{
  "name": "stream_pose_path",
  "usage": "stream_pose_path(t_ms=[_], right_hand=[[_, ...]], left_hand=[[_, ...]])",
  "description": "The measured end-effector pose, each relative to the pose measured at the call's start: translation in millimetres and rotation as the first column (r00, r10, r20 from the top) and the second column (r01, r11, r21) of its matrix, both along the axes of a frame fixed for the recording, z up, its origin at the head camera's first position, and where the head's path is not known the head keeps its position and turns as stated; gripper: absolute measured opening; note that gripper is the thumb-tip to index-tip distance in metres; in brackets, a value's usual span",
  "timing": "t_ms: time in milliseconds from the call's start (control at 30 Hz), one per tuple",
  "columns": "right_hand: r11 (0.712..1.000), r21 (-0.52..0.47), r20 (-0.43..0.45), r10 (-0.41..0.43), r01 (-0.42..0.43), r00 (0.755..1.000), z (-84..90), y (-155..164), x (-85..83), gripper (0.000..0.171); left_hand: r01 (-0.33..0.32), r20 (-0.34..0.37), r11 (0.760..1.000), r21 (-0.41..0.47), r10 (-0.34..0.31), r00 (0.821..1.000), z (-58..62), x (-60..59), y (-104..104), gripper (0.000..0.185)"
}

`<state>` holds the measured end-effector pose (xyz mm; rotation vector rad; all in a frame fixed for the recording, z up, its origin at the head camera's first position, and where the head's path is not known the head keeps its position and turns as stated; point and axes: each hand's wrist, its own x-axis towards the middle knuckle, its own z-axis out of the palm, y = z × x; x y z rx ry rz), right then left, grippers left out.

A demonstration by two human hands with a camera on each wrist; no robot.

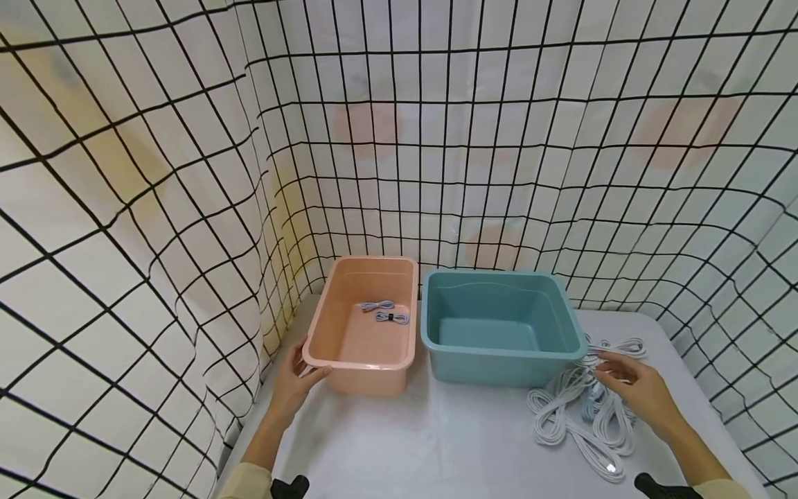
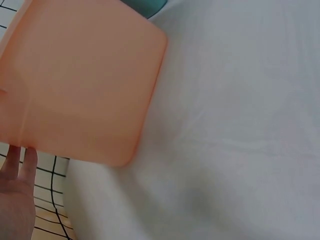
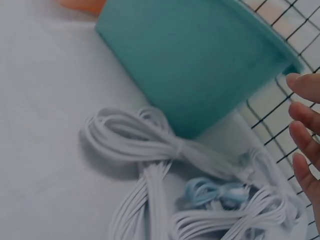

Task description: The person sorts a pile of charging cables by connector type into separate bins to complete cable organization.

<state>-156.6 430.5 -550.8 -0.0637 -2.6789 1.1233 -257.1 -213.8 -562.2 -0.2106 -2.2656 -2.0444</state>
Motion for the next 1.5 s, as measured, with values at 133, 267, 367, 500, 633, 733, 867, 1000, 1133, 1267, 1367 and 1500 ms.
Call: stream_pose_path(t_ms=[133,267,367,500,633,733,867,1000,1133,1267,1367,1500], right_hand=[[0.999,0.034,0.109,-0.037,0.033,0.993,-18.1,7,5.8,0.055],[0.997,0.066,0.183,-0.054,0.042,0.982,-40.0,14,8.1,0.061],[0.993,0.111,0.216,-0.057,0.033,0.975,-59.4,19,9.5,0.062],[0.98,0.199,0.243,-0.057,0.008,0.968,-83.2,23,10.3,0.072],[0.961,0.276,0.179,-0.056,0.005,0.982,-102.0,22,11.4,0.082],[0.946,0.325,0.117,-0.049,0.008,0.992,-110.5,19,9.9,0.082],[0.931,0.363,0.108,-0.078,0.034,0.991,-111.9,14,9.2,0.086],[0.927,0.371,0.143,-0.12,0.059,0.982,-105.5,7,8.3,0.094],[0.929,0.361,0.178,-0.159,0.086,0.971,-99.8,0,5.7,0.097],[0.931,0.345,0.174,-0.192,0.122,0.966,-99.6,-3,4.6,0.085],[0.935,0.323,0.143,-0.203,0.149,0.969,-100.8,-4,4.6,0.067],[0.945,0.266,0.075,-0.219,0.192,0.973,-102.0,-3,8.7,0.051]], left_hand=[[0.006,0.009,1.0,0.002,-0.006,1.0,-2.3,1.3,2,0.091],[-0.012,0.014,1.0,-0.012,0.012,1.0,-1.3,-0.2,2,0.089],[-0.015,0.023,1.0,-0.026,0.016,1.0,0.7,-1.0,1,0.089],[-0.024,0.03,0.999,-0.028,0.025,0.999,1.9,-0.1,0,0.089],[-0.012,0.01,1.0,-0.006,0.012,1.0,-0.4,-1.4,1,0.088],[-0.009,0.007,1.0,0.018,0.009,1.0,-1.4,-2.0,2,0.087],[-0.01,0.012,1.0,0.021,0.01,1.0,-1.1,-0.8,2,0.087],[-0.015,0.013,1.0,0.011,0.015,1.0,-1.5,0.1,2,0.087],[-0.019,0.02,1.0,0.016,0.018,1.0,-2.8,0.6,0,0.088],[-0.018,0.028,1.0,0.011,0.017,0.999,-3.2,0.9,-1,0.089],[-0.021,0.022,1.0,0.001,0.021,1.0,-2.3,1.4,0,0.089],[-0.021,-0.003,1.0,0.006,0.021,1.0,-1.6,0.9,1,0.089]])
